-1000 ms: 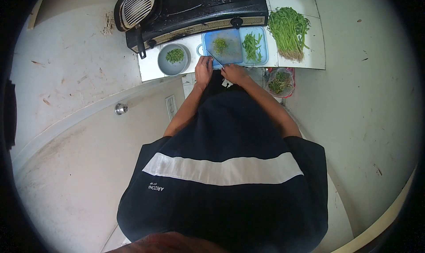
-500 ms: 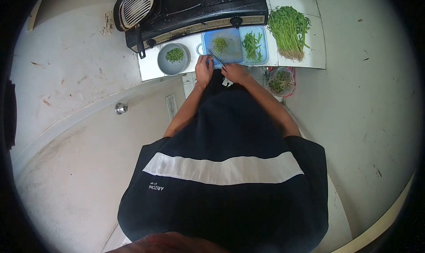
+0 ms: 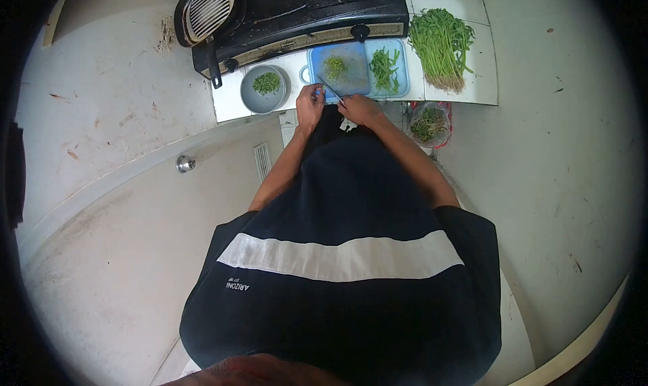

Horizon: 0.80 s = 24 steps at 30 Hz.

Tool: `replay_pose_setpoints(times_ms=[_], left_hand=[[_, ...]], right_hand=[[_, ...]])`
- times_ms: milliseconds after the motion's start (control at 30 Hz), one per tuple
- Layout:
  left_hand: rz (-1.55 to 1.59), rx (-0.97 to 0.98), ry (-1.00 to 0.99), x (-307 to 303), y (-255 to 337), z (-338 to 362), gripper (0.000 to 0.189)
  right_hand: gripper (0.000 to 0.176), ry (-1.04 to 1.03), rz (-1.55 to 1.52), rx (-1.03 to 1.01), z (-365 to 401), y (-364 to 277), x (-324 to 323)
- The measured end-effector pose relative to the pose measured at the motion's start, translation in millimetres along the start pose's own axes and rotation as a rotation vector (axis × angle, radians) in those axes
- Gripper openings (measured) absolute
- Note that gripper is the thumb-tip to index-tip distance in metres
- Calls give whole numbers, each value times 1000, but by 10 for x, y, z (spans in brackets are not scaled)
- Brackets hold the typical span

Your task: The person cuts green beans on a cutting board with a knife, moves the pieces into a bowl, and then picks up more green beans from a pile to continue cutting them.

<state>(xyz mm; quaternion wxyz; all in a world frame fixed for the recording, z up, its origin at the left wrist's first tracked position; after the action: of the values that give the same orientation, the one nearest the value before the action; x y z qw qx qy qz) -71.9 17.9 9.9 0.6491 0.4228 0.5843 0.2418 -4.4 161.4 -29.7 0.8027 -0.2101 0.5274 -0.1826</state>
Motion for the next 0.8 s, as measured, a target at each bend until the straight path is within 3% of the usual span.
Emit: replay_pose_setpoints(times_ms=[800], left_hand=[[35, -24, -10, 8, 0, -50, 12]], right_hand=[[46, -53, 53, 20, 24, 25, 69]])
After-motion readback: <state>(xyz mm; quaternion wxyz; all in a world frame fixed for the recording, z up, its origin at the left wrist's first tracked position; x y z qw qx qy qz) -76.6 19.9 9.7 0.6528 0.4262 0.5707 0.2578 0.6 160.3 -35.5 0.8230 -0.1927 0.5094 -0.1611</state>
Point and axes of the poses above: each hand's wrist, its own z-axis away from the middle knuckle, its own x-axis out of the palm, y = z × x, the point moved 9 cm from there along -z, towards the middle knuckle, and after that the axes turned 6 degrees about z, right-handed, at the moved point
